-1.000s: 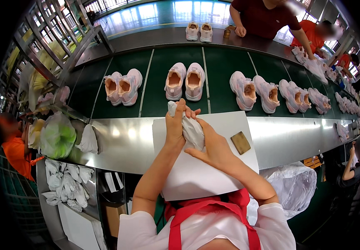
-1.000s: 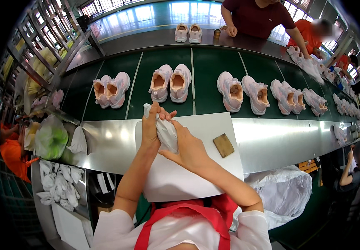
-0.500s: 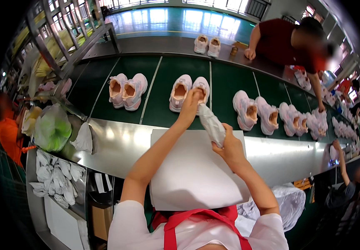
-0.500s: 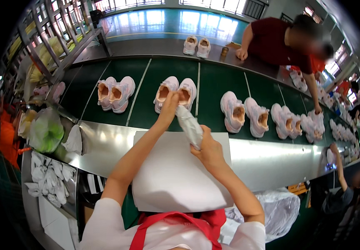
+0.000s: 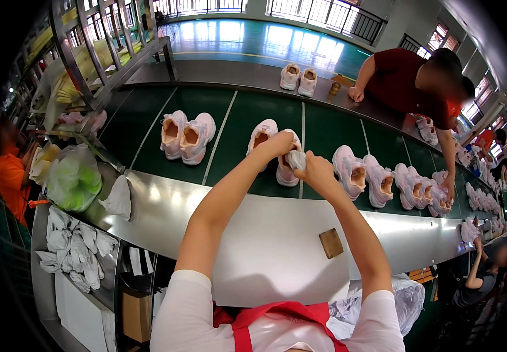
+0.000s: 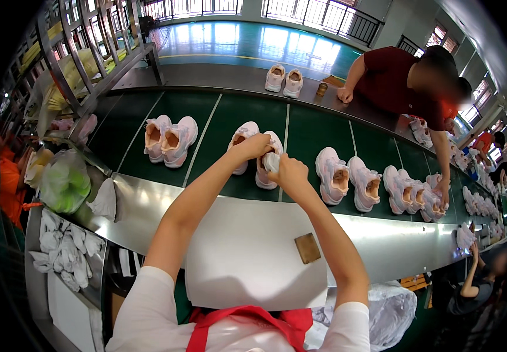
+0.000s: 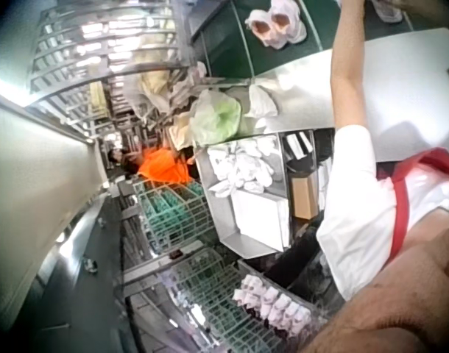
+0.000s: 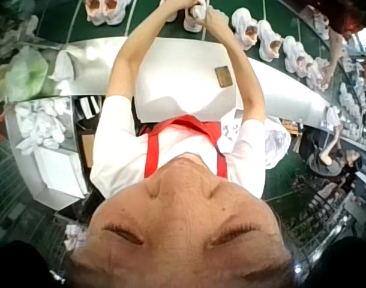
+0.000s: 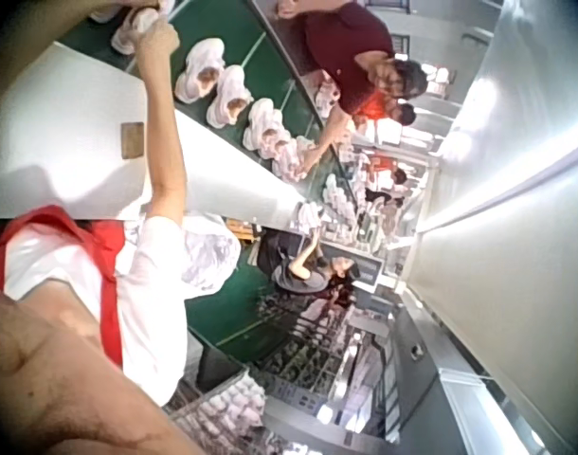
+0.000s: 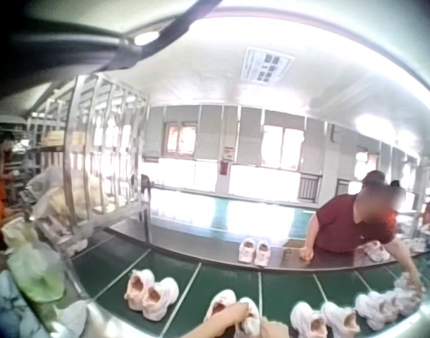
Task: The person takes white tissue paper from a large sack, crumples it into a ball, and inserts it into the opening of white shoes moving along a conveyor belt. The person repeats this process for multiple shoes, ensuring each one is filled with the paper.
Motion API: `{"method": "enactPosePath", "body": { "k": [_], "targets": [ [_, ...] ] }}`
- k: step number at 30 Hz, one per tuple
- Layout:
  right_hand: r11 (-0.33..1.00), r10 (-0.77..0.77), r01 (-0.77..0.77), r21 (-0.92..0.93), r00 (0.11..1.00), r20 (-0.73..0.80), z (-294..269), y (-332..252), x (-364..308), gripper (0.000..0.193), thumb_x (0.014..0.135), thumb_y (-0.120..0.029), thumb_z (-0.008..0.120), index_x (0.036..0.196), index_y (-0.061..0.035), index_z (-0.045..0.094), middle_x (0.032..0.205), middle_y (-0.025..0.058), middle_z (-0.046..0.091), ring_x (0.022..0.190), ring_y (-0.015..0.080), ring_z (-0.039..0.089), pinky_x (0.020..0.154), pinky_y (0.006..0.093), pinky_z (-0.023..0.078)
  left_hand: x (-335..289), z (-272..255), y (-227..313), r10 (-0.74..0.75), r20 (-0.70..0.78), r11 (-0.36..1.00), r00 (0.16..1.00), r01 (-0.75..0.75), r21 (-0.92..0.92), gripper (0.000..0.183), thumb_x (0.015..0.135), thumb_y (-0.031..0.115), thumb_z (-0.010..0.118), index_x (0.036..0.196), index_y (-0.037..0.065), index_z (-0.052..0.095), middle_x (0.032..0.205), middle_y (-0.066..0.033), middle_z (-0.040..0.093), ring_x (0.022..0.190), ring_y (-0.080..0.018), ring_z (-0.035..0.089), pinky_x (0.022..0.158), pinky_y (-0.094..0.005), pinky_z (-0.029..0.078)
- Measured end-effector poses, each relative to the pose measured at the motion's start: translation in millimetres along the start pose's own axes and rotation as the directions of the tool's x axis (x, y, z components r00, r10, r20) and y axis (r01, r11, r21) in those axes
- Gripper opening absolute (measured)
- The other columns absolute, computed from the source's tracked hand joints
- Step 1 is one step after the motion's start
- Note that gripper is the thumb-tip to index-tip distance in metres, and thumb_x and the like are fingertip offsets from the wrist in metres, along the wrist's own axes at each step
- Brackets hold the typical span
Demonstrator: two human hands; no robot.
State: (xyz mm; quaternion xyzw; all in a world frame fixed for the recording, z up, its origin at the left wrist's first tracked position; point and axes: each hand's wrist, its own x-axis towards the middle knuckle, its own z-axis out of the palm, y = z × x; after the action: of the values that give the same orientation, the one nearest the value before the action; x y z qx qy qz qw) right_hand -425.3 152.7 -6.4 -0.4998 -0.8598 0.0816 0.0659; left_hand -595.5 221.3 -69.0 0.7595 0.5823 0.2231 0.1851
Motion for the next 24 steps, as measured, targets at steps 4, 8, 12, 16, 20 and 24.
{"method": "enactPosePath", "body": {
  "k": [4,8,12,16,20,24],
  "targets": [
    [0.998,0.006,0.001,-0.069,0.995,0.095,27.8,20.4,43.7,0.050,0.069,-0.037,0.067,0.097,0.0025,0.055,0.078,0.0184,0.067,0.069,0.0328,0.066,0.063,0.0382,0.054,5.5,-2.7,9.8,0.071,0.023,0.997,0.997,-0.071,-0.001,0.025,0.083,0.019,0.055,0.092,-0.005,0.060,0.087,-0.0257,0.064,0.083,-0.0395,0.063,0.074,-0.0445,0.049],
    [0.995,0.088,-0.097,-0.011,0.834,0.545,-25.3,-15.4,43.4,0.037,0.075,-0.035,0.061,0.091,-0.0025,0.062,0.077,0.0097,0.067,0.059,0.0221,0.065,0.059,0.0314,0.054,0.9,-0.7,-3.8,0.069,0.025,0.998,0.997,-0.069,0.009,0.024,0.083,0.018,0.055,0.091,-0.004,0.061,0.086,-0.0258,0.064,0.083,-0.0393,0.063,0.074,-0.0441,0.049],
    [0.939,-0.049,0.141,-0.313,0.957,0.286,41.2,14.3,63.2,0.029,0.081,-0.032,0.058,0.089,-0.0050,0.065,0.077,0.0067,0.069,0.064,0.0221,0.067,0.060,0.0320,0.054,13.6,16.6,-2.5,0.024,-0.025,0.999,0.999,-0.023,0.040,0.023,0.084,0.015,0.052,0.091,-0.005,0.061,0.087,-0.0255,0.064,0.082,-0.0388,0.063,0.073,-0.0438,0.049],
    [0.991,0.022,0.011,-0.134,0.969,0.245,34.1,13.5,48.8,0.029,0.078,-0.034,0.061,0.087,-0.0079,0.069,0.080,0.0078,0.070,0.075,0.0243,0.068,0.066,0.0362,0.053,8.1,20.2,-11.7,0.003,-0.038,0.998,0.999,0.000,0.069,0.026,0.085,0.018,0.054,0.094,-0.005,0.060,0.093,-0.0255,0.064,0.086,-0.0361,0.063,0.075,-0.0404,0.050],
    [0.990,-0.043,0.054,0.134,0.995,-0.085,10.1,39.7,38.7,0.048,0.072,-0.029,0.071,0.111,-0.0057,0.058,0.078,0.0092,0.066,0.074,0.0289,0.066,0.070,0.0377,0.052,10.8,0.9,-15.2,-0.017,0.262,0.984,0.965,0.064,-0.169,0.043,0.076,0.024,0.064,0.109,-0.004,0.055,0.100,-0.0180,0.065,0.091,-0.0281,0.063,0.081,-0.0333,0.048],
    [0.936,-0.156,0.204,0.288,0.971,-0.178,46.9,69.8,52.2,0.059,0.062,-0.022,0.077,0.113,-0.0058,0.052,0.101,0.0189,0.059,0.084,0.0380,0.062,0.075,0.0412,0.050,5.5,4.6,2.0,-0.023,0.247,0.994,0.969,0.050,-0.102,0.064,0.058,0.020,0.078,0.111,-0.003,0.049,0.103,-0.0207,0.061,0.095,-0.0308,0.061,0.083,-0.0343,0.048]
  ]
}}
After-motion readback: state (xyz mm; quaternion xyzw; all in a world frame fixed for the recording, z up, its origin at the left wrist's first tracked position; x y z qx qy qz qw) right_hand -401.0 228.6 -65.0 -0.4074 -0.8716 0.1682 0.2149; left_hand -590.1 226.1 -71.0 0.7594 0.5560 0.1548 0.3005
